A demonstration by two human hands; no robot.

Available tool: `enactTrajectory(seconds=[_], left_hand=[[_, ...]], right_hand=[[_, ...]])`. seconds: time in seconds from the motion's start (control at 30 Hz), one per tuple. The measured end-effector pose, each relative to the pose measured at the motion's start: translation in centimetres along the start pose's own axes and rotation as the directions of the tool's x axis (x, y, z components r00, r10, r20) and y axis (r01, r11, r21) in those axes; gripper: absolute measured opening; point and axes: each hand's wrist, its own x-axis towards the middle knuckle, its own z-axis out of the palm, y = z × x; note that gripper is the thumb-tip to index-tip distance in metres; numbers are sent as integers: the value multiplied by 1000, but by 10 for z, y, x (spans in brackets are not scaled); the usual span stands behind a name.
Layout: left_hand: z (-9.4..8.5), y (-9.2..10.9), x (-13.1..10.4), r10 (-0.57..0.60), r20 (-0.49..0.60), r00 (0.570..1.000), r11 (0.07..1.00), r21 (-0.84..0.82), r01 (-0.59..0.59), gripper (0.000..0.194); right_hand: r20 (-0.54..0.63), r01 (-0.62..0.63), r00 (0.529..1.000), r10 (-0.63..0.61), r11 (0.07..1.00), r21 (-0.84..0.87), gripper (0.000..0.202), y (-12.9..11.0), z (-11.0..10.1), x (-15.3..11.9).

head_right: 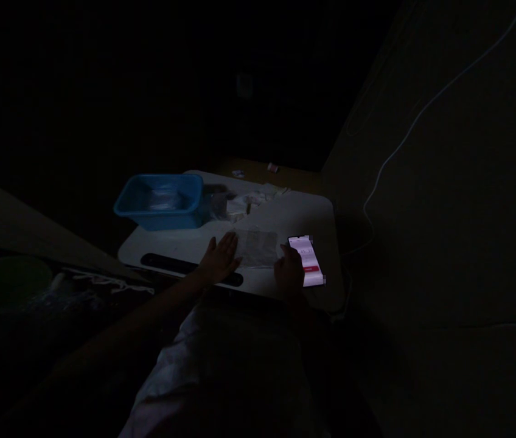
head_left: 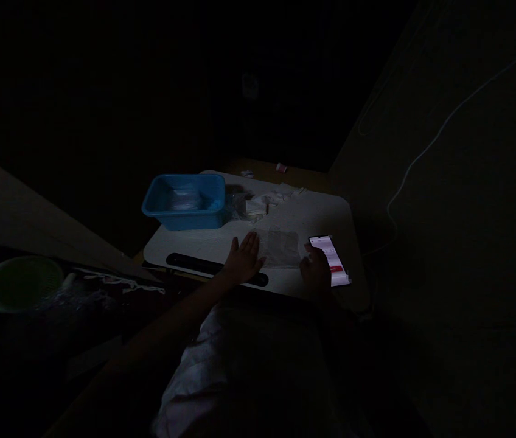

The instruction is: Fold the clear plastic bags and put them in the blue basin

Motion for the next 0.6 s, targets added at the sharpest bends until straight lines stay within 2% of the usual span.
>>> enactTrajectory(seconds=[0.07,0.17,0.23,0.3,0.43,0.6], left_hand=[[-1,0,0,-2,7,1000,1000,-1,2,59],[-3,1,0,-11,22,1000,1000,1,11,59],[-4,0,0,-9,32,999,1000,7,9,59],[-3,0,0,-4,30,1000,1000,13,4,58],[0,-1,0,4,-5,1000,1000,13,-4,59],[0,0,0,0,-9,1000,1000,12,0,59]], right_hand=[[60,145,989,-139,982,-117,40,-16,0,-4],[286,397,895,-343,904,-158,42,-43,4,-11],[363,471,848,-387,864,-179,45,-57,9,-16],[400,502,827,-395,839,-211,50,-62,14,-20],[407,504,833,-373,815,-285,55,-48,18,-25],[345,444,880,-325,821,-360,55,-23,16,-29]])
